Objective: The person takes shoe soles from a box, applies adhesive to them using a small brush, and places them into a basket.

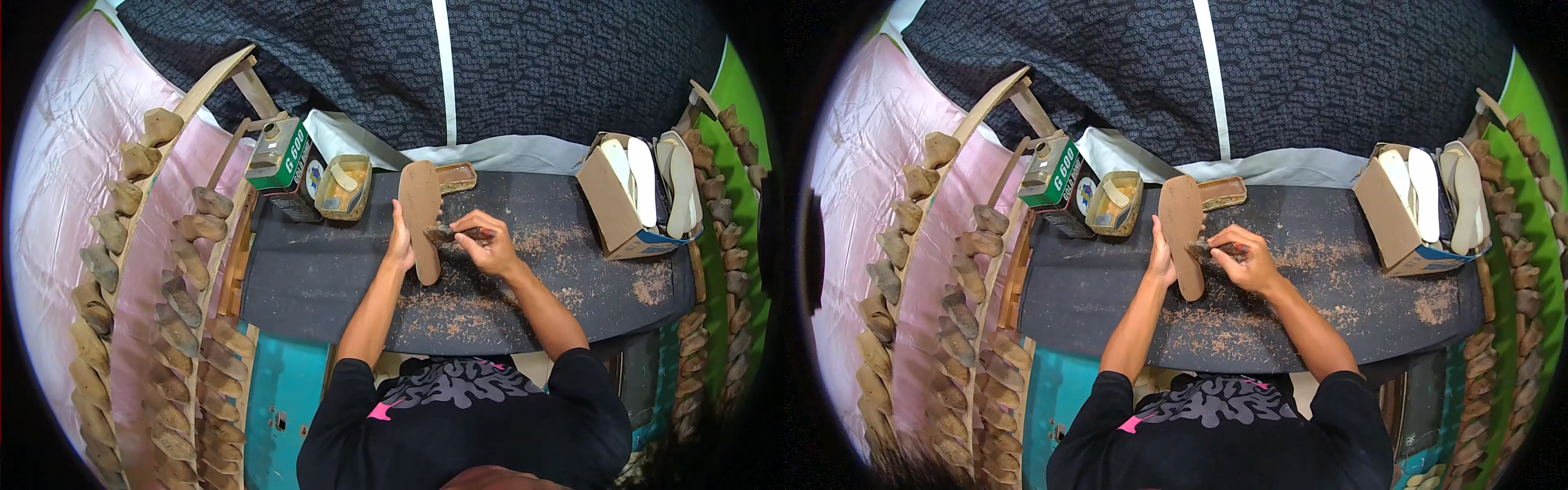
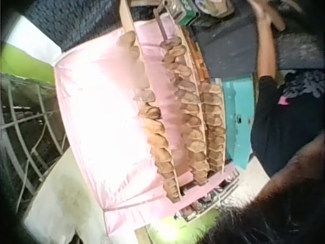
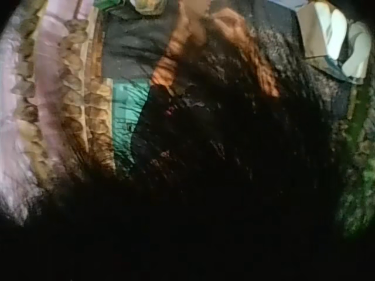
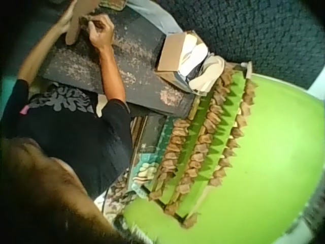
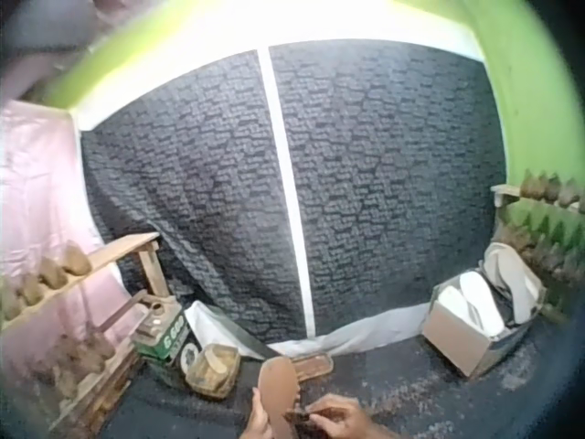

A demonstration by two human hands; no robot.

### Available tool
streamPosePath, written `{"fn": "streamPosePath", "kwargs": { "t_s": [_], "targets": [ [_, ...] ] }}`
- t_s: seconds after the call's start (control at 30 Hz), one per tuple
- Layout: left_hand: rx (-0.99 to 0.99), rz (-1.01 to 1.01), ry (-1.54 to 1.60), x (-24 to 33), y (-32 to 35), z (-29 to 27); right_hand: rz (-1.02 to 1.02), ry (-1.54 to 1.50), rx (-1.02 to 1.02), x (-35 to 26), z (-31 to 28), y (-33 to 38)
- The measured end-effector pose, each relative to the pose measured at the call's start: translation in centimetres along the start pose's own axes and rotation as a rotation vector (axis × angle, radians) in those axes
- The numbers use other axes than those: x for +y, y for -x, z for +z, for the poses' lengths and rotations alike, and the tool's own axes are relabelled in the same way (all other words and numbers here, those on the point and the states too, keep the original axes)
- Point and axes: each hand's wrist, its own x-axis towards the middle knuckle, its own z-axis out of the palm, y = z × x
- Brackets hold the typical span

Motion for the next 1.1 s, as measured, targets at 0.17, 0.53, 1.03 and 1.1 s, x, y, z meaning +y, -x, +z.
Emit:
{"fn": "streamPosePath", "kwargs": {
  "t_s": [0.17, 0.53, 1.03, 1.1],
  "targets": [
    [0.068, 0.017, -0.037, -0.7, 0.5, 2.0, 0.088, -0.170, 0.268, 0.3, -1.5, -1.6],
    [-0.054, -0.031, -0.189, -2.5, 1.3, 3.8, 0.035, 0.088, 0.536, -2.0, -2.6, -4.2],
    [0.029, -0.024, -0.159, -3.2, 2.3, 3.6, 0.011, -0.010, 0.349, -3.8, -1.1, -2.9],
    [0.018, -0.029, -0.176, -3.0, 2.5, 3.1, -0.038, 0.082, 0.450, -3.2, -2.0, -3.5]
  ]
}}
